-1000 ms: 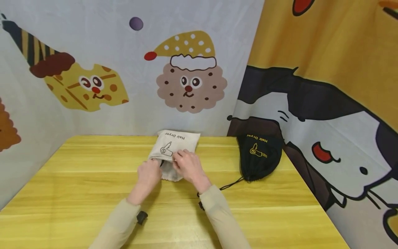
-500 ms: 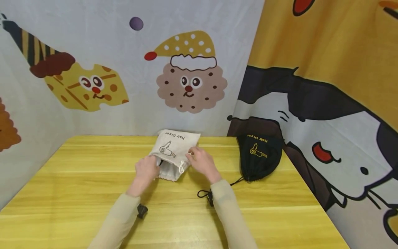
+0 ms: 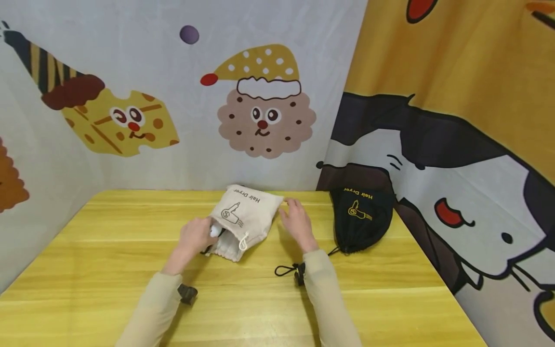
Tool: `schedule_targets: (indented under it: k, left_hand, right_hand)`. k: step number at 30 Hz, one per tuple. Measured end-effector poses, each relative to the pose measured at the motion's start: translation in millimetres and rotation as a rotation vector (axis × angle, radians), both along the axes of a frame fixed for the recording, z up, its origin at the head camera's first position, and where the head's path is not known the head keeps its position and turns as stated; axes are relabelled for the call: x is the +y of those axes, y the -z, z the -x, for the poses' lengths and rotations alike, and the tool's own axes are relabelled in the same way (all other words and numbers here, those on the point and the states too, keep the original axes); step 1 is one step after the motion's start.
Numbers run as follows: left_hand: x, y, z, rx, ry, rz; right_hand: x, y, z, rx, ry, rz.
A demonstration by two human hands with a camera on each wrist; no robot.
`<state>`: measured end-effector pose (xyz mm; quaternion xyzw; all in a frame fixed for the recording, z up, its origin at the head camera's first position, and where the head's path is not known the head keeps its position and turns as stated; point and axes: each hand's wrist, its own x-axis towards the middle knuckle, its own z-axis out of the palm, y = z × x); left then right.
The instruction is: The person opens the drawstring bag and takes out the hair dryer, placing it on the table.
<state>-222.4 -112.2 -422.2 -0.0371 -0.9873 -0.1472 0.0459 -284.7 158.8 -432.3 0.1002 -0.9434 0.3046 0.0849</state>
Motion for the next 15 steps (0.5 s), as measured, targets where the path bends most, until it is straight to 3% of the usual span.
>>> schedule_targets:
  k: [8, 15]
  left_hand:
    - [-8.2, 0.0, -5.2, -0.003, 0.061, -0.048]
    - [-6.4, 0.0, -6.4, -0.058, 0.029, -0.081]
  right_hand:
    - [-0.1, 0.3, 2.1, -0.018, 0.007, 0.026]
    - [-1.9, -1.0, 1.6, 0.011, 0.012, 0.012]
